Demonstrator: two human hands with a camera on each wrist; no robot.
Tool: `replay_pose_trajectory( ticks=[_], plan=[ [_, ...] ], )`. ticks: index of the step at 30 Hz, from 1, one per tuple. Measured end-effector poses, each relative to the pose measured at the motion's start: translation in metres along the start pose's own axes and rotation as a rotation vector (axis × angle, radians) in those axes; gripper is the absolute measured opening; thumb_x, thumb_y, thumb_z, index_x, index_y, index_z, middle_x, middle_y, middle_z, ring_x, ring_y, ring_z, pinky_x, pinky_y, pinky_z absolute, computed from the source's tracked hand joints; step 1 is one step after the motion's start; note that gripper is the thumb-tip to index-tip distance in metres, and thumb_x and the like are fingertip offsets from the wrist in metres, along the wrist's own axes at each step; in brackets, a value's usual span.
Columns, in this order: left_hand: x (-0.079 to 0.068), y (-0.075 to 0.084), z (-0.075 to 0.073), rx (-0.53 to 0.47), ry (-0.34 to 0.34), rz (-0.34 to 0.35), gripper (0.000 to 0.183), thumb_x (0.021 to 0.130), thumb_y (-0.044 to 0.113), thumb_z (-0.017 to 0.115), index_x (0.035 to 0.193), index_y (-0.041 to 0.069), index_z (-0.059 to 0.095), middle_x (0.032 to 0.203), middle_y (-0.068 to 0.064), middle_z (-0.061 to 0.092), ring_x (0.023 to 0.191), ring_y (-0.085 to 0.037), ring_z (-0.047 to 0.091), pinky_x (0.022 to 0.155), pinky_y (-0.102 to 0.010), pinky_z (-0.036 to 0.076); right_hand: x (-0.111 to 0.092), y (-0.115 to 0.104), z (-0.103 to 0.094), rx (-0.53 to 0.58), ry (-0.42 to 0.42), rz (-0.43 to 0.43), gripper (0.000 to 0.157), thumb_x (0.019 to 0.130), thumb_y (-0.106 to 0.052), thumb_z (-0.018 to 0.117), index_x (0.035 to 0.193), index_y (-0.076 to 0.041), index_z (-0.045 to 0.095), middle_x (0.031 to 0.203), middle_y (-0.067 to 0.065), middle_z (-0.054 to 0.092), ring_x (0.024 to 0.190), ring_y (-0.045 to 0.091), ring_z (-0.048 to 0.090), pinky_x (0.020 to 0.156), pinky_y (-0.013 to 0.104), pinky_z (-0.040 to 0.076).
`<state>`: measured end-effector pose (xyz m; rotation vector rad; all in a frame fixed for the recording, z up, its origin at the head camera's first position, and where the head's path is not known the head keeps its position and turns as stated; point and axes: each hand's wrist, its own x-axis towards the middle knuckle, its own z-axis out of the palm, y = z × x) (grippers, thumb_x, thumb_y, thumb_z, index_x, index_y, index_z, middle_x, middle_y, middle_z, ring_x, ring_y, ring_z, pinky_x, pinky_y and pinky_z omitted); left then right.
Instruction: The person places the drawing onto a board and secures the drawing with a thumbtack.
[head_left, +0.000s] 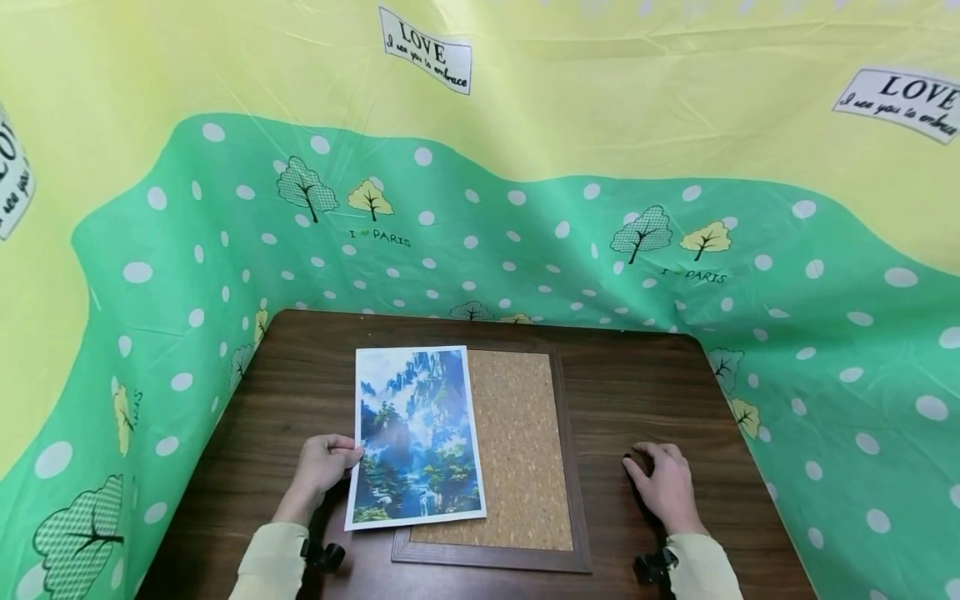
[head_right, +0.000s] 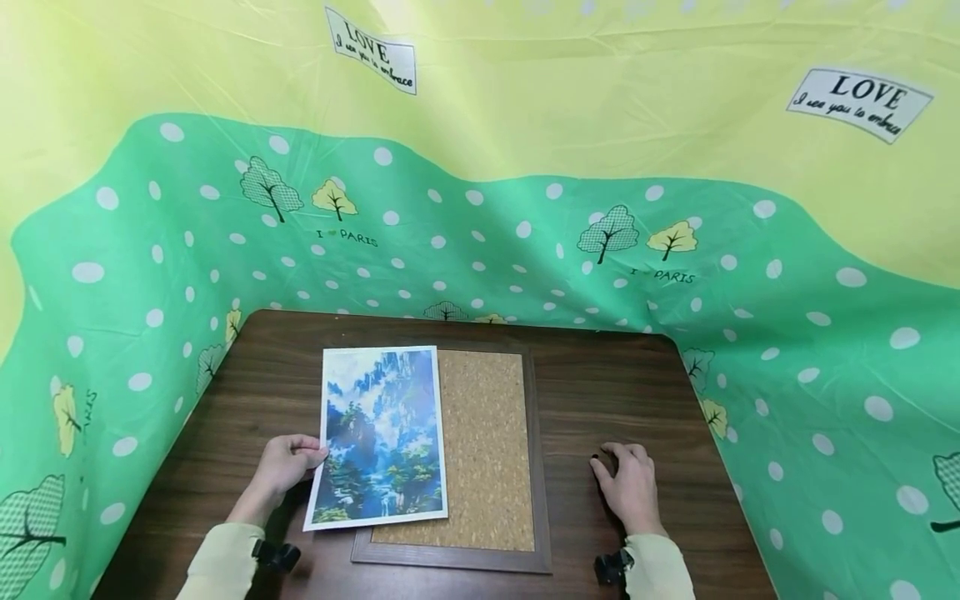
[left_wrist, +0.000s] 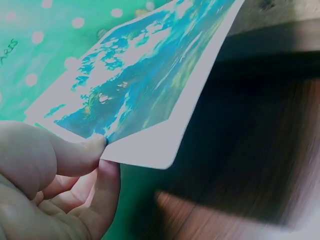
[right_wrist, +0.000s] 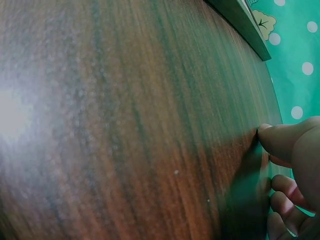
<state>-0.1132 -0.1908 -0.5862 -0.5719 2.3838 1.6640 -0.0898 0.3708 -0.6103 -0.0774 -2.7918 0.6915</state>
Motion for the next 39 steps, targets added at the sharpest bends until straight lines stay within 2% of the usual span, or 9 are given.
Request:
replay_pose_trajectory(
  ticks=[6,14,25,34,39],
  plan=[
    [0.000,0.005,0.018,-0.019,-0.006,0.033,0.008,0.093,-0.001,0.074,0.094,-0.008,0.070,0.079,-0.010,0.070,0.068,-0.016,0.064,0.062,-0.033,0.058,0.002,0.000,0.001,0.007,0.014,-0.030,0.028,0.089,-0.011,0.083,0.111,0.004,0.075,0.108,0.028,0.064,0.102,0.047,0.060,0.091,0.063,0.045],
    [-0.003,0.014,0.035,0.010,-0.030,0.066,0.006,0.093,0.000,0.075,0.091,-0.005,0.072,0.079,-0.009,0.071,0.067,-0.017,0.065,0.063,-0.035,0.059,0.005,0.000,0.004,0.021,0.067,-0.072,0.018,0.087,-0.005,0.084,0.102,0.001,0.078,0.101,0.025,0.067,0.097,0.045,0.062,0.088,0.062,0.046],
    [-0.005,0.022,0.050,0.061,-0.033,0.079,0.007,0.092,0.003,0.077,0.089,-0.001,0.073,0.078,-0.008,0.072,0.066,-0.018,0.067,0.062,-0.035,0.058,0.006,0.001,0.003,0.034,0.105,-0.111,0.011,0.085,0.000,0.085,0.094,-0.001,0.079,0.095,0.021,0.069,0.093,0.042,0.065,0.085,0.061,0.047],
    [-0.004,0.029,0.064,0.103,-0.035,0.085,0.008,0.092,0.006,0.079,0.089,0.001,0.073,0.078,-0.008,0.071,0.064,-0.017,0.066,0.060,-0.034,0.056,0.006,0.003,0.004,0.025,0.084,-0.061,0.005,0.089,-0.003,0.082,0.093,-0.002,0.079,0.098,0.020,0.069,0.095,0.041,0.066,0.086,0.060,0.049],
    [-0.004,0.036,0.069,0.159,-0.017,0.108,0.009,0.090,0.006,0.081,0.086,0.002,0.074,0.074,-0.006,0.071,0.060,-0.016,0.066,0.058,-0.032,0.056,0.006,0.003,0.004,0.024,0.079,-0.049,0.008,0.091,-0.006,0.082,0.094,0.000,0.079,0.099,0.020,0.069,0.095,0.041,0.067,0.087,0.060,0.050]
  ],
)
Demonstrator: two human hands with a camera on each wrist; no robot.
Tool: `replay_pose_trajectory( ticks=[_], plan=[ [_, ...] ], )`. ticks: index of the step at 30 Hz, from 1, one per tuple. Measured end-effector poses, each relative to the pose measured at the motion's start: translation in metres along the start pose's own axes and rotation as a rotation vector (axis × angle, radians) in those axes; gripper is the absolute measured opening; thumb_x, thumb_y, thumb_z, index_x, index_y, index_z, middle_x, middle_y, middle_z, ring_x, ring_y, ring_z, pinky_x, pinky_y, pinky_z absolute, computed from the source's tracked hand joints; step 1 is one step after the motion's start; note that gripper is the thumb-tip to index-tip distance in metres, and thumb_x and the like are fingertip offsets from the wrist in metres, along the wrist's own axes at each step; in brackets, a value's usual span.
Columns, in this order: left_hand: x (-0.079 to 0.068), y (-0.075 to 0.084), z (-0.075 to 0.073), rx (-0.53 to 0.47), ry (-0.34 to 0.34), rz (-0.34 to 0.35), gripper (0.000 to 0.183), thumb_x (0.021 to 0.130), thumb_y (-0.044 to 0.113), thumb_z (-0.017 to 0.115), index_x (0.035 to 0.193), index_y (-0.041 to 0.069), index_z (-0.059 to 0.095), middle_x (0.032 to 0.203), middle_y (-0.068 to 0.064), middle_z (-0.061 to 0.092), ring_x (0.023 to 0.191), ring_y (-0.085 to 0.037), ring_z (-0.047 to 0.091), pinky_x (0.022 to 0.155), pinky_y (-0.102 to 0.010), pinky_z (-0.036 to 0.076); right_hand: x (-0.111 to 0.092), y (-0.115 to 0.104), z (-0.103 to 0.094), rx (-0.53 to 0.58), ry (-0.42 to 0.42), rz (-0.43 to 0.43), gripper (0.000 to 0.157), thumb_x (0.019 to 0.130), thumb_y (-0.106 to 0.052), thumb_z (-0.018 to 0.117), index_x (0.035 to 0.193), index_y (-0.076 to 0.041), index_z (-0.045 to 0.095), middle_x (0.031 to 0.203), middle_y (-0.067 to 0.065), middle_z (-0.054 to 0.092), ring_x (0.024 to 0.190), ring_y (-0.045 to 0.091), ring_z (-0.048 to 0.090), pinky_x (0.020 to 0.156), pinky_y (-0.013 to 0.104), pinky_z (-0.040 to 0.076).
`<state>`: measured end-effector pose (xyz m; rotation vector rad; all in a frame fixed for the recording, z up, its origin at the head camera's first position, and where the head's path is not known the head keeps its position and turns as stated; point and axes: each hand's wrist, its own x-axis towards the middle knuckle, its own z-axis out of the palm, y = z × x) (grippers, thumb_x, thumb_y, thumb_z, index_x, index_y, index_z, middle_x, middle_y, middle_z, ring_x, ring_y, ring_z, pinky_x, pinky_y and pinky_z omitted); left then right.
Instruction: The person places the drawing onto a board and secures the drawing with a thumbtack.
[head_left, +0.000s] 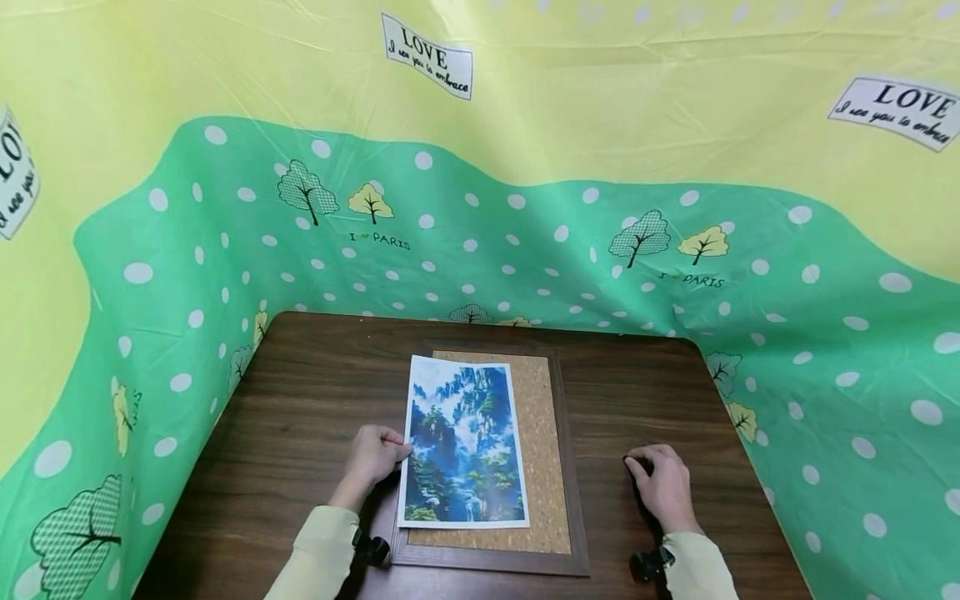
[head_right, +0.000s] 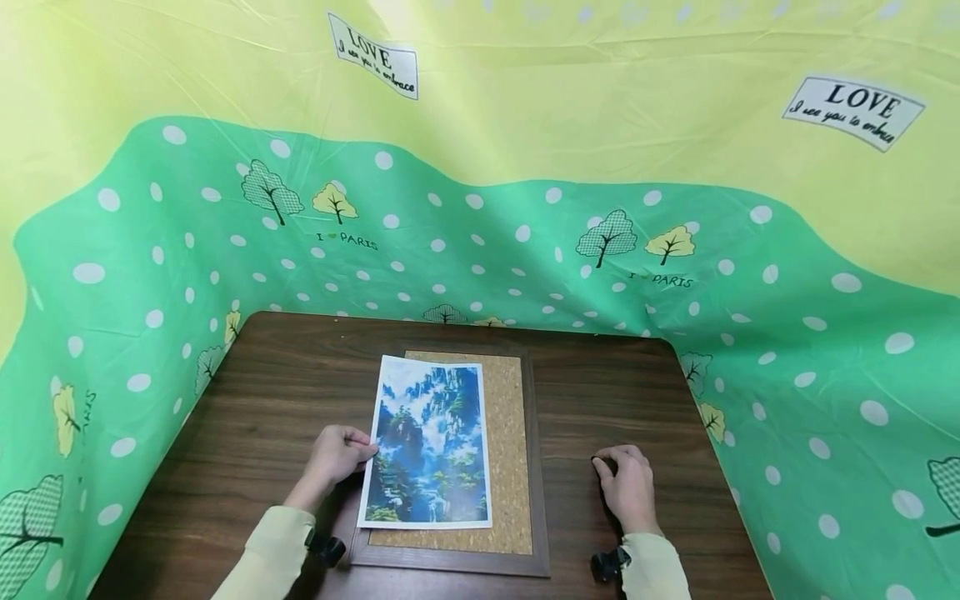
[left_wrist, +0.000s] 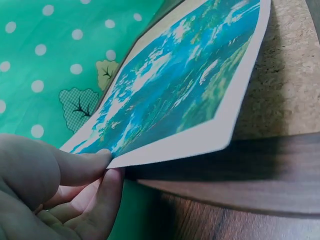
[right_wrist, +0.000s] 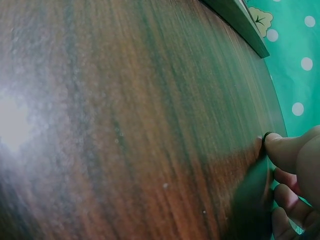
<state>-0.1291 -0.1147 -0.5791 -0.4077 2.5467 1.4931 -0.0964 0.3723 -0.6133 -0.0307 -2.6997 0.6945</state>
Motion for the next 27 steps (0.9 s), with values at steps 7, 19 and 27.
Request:
replay_pose_trajectory(
  ticks=[7,19,27],
  plan=[
    [0.002,0.010,0.009,0.063,0.012,0.036,0.011,0.086,0.006,0.085,0.081,0.004,0.076,0.071,-0.002,0.071,0.057,-0.013,0.067,0.056,-0.030,0.056,-0.002,0.000,0.000,0.001,-0.001,0.014,0.006,0.092,-0.006,0.080,0.092,0.000,0.079,0.099,0.019,0.069,0.095,0.040,0.067,0.086,0.060,0.050],
    [0.000,0.018,0.026,0.121,0.028,0.113,0.014,0.084,0.007,0.088,0.077,0.008,0.075,0.066,0.004,0.070,0.056,-0.010,0.065,0.064,-0.033,0.057,-0.002,0.000,0.000,0.009,-0.005,0.008,0.006,0.093,-0.006,0.080,0.093,-0.001,0.079,0.101,0.019,0.069,0.095,0.040,0.067,0.086,0.061,0.051],
    [0.000,0.019,0.033,0.133,0.037,0.147,0.015,0.083,0.008,0.089,0.078,0.009,0.075,0.067,0.003,0.069,0.057,-0.010,0.064,0.062,-0.033,0.056,-0.001,0.002,0.001,0.018,0.019,-0.018,0.005,0.089,-0.004,0.083,0.092,-0.002,0.080,0.098,0.018,0.069,0.092,0.040,0.068,0.084,0.060,0.052]
  ],
)
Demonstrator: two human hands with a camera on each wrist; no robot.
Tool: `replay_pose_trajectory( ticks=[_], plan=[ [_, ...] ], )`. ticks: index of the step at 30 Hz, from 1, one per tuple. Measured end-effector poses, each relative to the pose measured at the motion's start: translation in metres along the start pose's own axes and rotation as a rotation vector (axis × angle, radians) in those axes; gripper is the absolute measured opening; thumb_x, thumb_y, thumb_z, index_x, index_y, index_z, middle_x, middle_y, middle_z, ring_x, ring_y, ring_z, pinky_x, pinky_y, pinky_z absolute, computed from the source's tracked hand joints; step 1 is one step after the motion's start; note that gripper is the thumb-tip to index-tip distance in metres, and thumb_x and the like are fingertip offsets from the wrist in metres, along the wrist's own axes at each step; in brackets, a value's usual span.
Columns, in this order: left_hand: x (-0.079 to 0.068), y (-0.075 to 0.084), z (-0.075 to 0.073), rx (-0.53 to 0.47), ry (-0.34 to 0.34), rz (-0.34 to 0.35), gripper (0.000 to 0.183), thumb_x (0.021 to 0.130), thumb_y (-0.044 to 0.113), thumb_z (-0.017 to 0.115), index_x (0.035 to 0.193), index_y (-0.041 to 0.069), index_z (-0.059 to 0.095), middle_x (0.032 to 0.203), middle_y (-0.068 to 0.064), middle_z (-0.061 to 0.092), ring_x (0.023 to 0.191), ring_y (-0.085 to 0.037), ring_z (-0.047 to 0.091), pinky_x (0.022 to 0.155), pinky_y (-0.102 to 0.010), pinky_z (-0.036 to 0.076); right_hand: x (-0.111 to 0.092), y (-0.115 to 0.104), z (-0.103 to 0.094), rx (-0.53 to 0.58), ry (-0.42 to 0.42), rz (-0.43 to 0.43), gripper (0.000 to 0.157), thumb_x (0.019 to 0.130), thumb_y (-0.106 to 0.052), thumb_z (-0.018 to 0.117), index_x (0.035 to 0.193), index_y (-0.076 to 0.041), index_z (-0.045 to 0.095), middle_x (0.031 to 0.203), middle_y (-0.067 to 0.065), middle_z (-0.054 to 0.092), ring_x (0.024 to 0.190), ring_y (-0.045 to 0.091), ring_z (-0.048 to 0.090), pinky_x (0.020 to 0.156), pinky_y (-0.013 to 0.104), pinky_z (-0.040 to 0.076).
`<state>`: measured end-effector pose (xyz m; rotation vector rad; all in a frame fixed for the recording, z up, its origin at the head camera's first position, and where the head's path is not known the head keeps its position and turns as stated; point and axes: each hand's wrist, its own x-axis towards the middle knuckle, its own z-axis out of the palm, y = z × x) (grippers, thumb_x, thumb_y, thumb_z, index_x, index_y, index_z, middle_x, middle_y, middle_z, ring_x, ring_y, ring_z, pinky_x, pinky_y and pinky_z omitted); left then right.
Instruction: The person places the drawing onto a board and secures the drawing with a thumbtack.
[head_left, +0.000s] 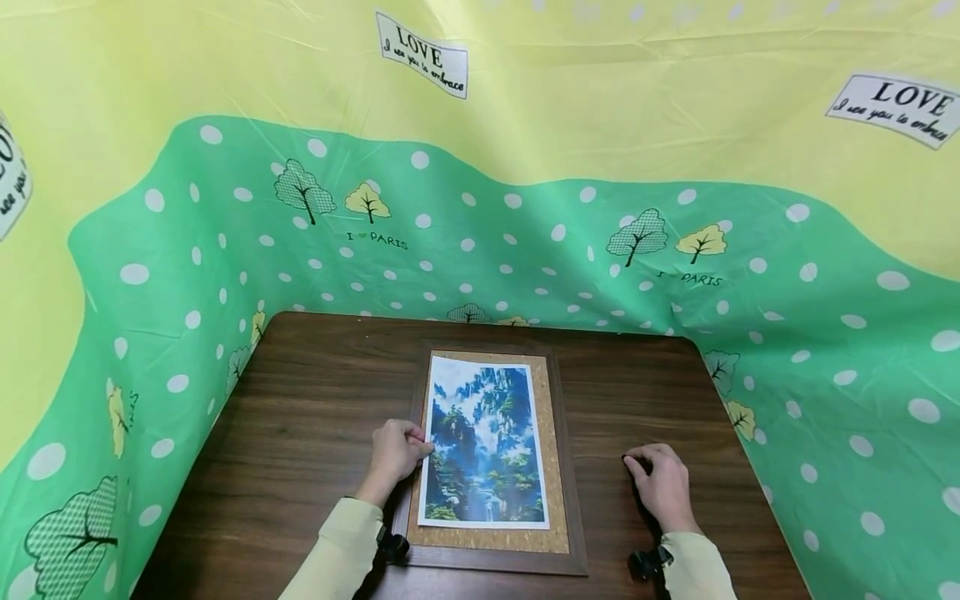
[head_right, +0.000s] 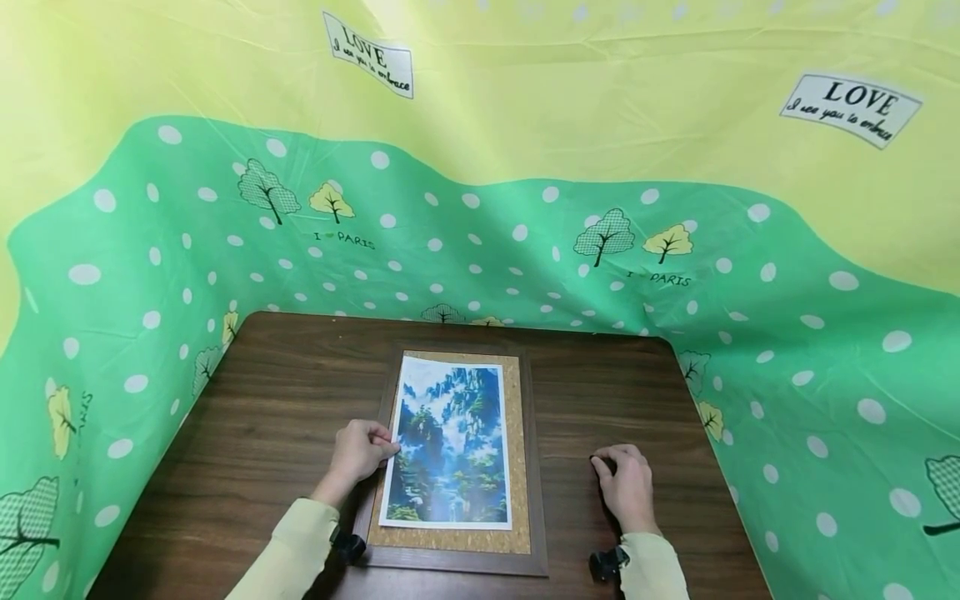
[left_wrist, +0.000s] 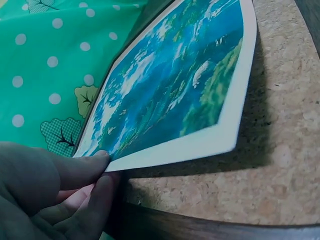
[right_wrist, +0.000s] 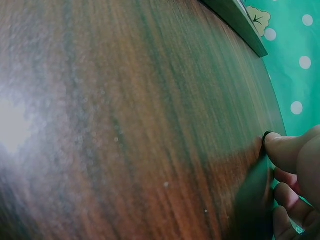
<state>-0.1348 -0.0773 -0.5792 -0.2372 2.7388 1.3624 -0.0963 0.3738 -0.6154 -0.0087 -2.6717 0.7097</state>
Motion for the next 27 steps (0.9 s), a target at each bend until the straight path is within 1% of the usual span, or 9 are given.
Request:
replay_pose_trajectory(
  ticks=[6,13,19,23,25,27],
  plan=[
    [0.000,0.002,0.001,0.012,0.007,0.018,0.014,0.084,0.009,0.088,0.079,0.009,0.075,0.068,0.004,0.068,0.060,-0.010,0.062,0.062,-0.034,0.054,-0.001,0.000,0.001,-0.007,0.002,0.009,0.004,0.089,-0.002,0.082,0.089,-0.006,0.080,0.096,0.015,0.069,0.091,0.037,0.068,0.083,0.059,0.052],
    [-0.001,0.003,0.005,0.036,0.037,0.067,0.014,0.082,0.009,0.090,0.078,0.008,0.076,0.067,0.005,0.068,0.061,-0.009,0.060,0.061,-0.032,0.053,0.000,-0.002,0.000,-0.008,-0.020,0.019,0.004,0.092,-0.005,0.080,0.088,-0.006,0.080,0.097,0.015,0.069,0.091,0.037,0.067,0.085,0.059,0.051],
    [-0.001,0.003,0.008,0.042,0.038,0.057,0.015,0.082,0.009,0.089,0.078,0.008,0.075,0.067,0.004,0.068,0.062,-0.010,0.060,0.060,-0.032,0.053,-0.001,-0.002,0.000,-0.003,-0.022,0.030,0.005,0.093,-0.007,0.080,0.089,-0.005,0.080,0.097,0.015,0.069,0.091,0.038,0.067,0.085,0.060,0.051],
    [-0.001,0.002,0.010,0.044,0.041,0.055,0.016,0.082,0.009,0.090,0.077,0.008,0.074,0.067,0.004,0.067,0.062,-0.011,0.060,0.060,-0.032,0.053,-0.001,-0.001,0.001,0.000,-0.013,0.028,0.002,0.090,-0.005,0.082,0.089,-0.005,0.080,0.097,0.016,0.069,0.091,0.039,0.067,0.085,0.060,0.050],
    [0.000,0.002,0.010,0.045,0.045,0.058,0.017,0.082,0.009,0.090,0.077,0.008,0.074,0.066,0.004,0.066,0.062,-0.011,0.060,0.061,-0.033,0.053,-0.001,-0.001,0.001,0.001,-0.009,0.025,0.004,0.088,-0.003,0.083,0.089,-0.006,0.080,0.096,0.016,0.069,0.091,0.039,0.067,0.085,0.059,0.050],
    [-0.001,0.002,0.011,0.048,0.048,0.065,0.016,0.081,0.009,0.090,0.078,0.007,0.074,0.066,0.004,0.066,0.062,-0.010,0.060,0.061,-0.033,0.054,-0.001,-0.001,0.001,0.002,-0.009,0.025,0.003,0.089,-0.004,0.083,0.089,-0.006,0.080,0.096,0.016,0.069,0.091,0.039,0.067,0.086,0.060,0.050]
  ],
)
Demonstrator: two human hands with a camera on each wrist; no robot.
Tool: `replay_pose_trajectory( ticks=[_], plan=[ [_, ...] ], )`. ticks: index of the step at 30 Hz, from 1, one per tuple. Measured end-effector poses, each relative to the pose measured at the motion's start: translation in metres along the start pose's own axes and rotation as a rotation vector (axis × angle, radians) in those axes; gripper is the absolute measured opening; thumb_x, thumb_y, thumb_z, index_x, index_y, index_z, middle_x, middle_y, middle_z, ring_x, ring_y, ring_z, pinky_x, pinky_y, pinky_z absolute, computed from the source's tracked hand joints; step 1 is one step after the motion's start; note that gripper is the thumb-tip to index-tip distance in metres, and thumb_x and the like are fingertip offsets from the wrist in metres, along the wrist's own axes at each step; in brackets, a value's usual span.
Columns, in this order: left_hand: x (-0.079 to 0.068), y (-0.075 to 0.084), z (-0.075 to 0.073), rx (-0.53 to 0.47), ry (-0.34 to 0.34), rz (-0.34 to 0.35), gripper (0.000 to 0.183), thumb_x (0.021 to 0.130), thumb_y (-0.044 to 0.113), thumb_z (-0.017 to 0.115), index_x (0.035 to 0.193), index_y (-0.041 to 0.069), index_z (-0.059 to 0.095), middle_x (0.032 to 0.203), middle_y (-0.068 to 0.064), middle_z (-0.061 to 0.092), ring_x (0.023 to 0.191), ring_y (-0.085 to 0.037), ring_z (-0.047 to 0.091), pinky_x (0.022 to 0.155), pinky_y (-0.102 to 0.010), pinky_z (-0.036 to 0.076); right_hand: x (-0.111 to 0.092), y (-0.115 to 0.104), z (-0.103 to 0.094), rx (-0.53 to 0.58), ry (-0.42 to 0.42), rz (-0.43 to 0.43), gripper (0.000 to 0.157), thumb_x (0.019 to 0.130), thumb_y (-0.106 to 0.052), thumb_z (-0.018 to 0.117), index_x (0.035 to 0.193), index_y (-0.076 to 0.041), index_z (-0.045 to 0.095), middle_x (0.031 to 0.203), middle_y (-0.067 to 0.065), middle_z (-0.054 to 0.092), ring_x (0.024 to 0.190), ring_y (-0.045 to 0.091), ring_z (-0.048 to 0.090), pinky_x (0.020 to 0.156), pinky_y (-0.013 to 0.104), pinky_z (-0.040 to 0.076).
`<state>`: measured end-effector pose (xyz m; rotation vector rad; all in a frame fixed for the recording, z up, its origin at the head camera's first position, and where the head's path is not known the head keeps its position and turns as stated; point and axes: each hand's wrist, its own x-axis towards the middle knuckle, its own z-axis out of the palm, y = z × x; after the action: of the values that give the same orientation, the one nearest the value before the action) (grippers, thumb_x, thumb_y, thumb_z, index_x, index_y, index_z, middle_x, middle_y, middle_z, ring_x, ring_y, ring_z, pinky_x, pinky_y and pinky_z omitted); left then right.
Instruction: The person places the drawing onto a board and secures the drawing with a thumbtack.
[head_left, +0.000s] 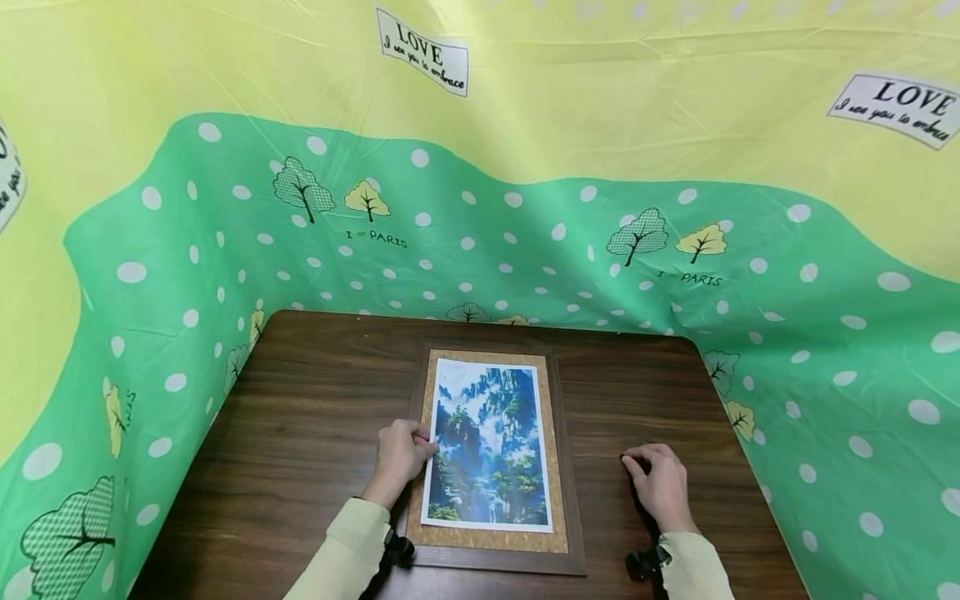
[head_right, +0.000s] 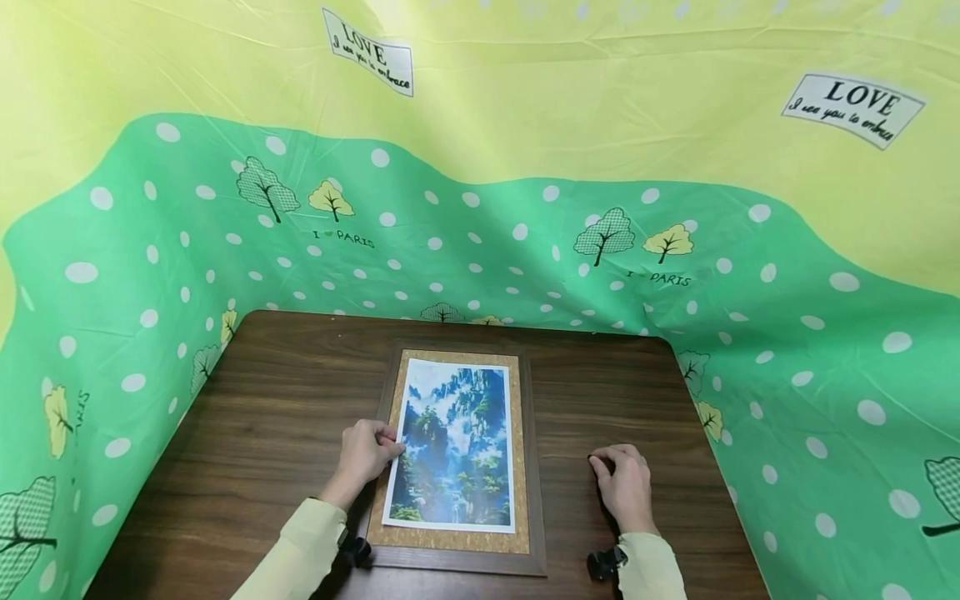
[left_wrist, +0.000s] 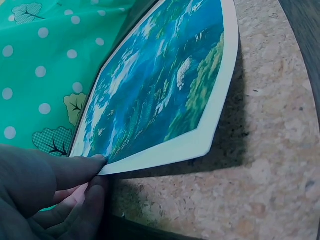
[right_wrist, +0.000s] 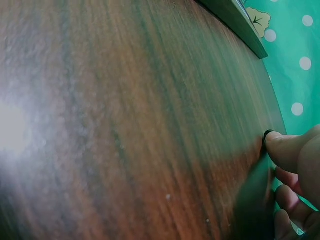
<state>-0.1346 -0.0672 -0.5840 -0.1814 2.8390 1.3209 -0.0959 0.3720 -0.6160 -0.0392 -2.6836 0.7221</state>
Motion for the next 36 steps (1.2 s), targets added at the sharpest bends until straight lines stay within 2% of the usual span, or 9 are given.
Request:
replay_pose_trajectory(
  ticks=[5,10,18,24,28,36],
  plan=[
    [0.001,0.001,0.000,0.001,0.004,0.011,0.016,0.081,0.008,0.091,0.079,0.007,0.075,0.066,0.005,0.067,0.061,-0.010,0.060,0.061,-0.034,0.054,0.003,-0.001,0.001,0.001,-0.001,0.000,0.005,0.092,-0.007,0.081,0.087,-0.005,0.080,0.097,0.015,0.070,0.092,0.038,0.068,0.086,0.059,0.050],
    [0.000,0.002,-0.001,0.004,0.009,-0.004,0.016,0.080,0.008,0.091,0.080,0.006,0.075,0.067,0.003,0.067,0.061,-0.011,0.061,0.061,-0.033,0.054,0.009,-0.007,0.005,0.022,0.029,-0.031,0.005,0.088,-0.002,0.083,0.087,-0.006,0.080,0.095,0.015,0.071,0.092,0.037,0.068,0.087,0.058,0.049],
    [0.000,-0.001,0.002,0.014,0.030,0.009,0.018,0.079,0.007,0.091,0.078,0.007,0.073,0.066,0.003,0.067,0.061,-0.011,0.060,0.062,-0.034,0.054,0.038,-0.042,0.017,0.092,0.037,-0.111,0.007,0.087,-0.001,0.083,0.092,-0.005,0.081,0.095,0.014,0.071,0.091,0.036,0.068,0.087,0.058,0.049],
    [0.001,-0.003,0.003,0.011,0.030,0.012,0.022,0.078,0.005,0.092,0.076,0.008,0.070,0.064,0.004,0.065,0.060,-0.011,0.058,0.062,-0.034,0.052,0.060,-0.074,0.031,0.139,-0.026,-0.122,0.004,0.092,-0.006,0.081,0.096,-0.005,0.081,0.100,0.013,0.070,0.094,0.035,0.068,0.087,0.057,0.052],
    [0.002,-0.004,0.003,0.009,0.034,0.017,0.024,0.077,0.006,0.092,0.075,0.009,0.068,0.064,0.005,0.063,0.060,-0.011,0.057,0.061,-0.033,0.051,0.072,-0.095,0.039,0.179,-0.084,-0.116,0.007,0.095,-0.009,0.079,0.100,-0.005,0.081,0.103,0.013,0.069,0.097,0.035,0.068,0.087,0.056,0.054],
    [0.003,-0.006,0.004,-0.002,0.038,0.017,0.025,0.077,0.006,0.093,0.074,0.010,0.068,0.064,0.005,0.063,0.060,-0.010,0.057,0.061,-0.033,0.051,0.094,-0.120,0.063,0.226,-0.184,-0.108,0.009,0.098,-0.013,0.076,0.102,-0.007,0.082,0.104,0.010,0.069,0.095,0.030,0.066,0.083,0.050,0.056]
  ],
)
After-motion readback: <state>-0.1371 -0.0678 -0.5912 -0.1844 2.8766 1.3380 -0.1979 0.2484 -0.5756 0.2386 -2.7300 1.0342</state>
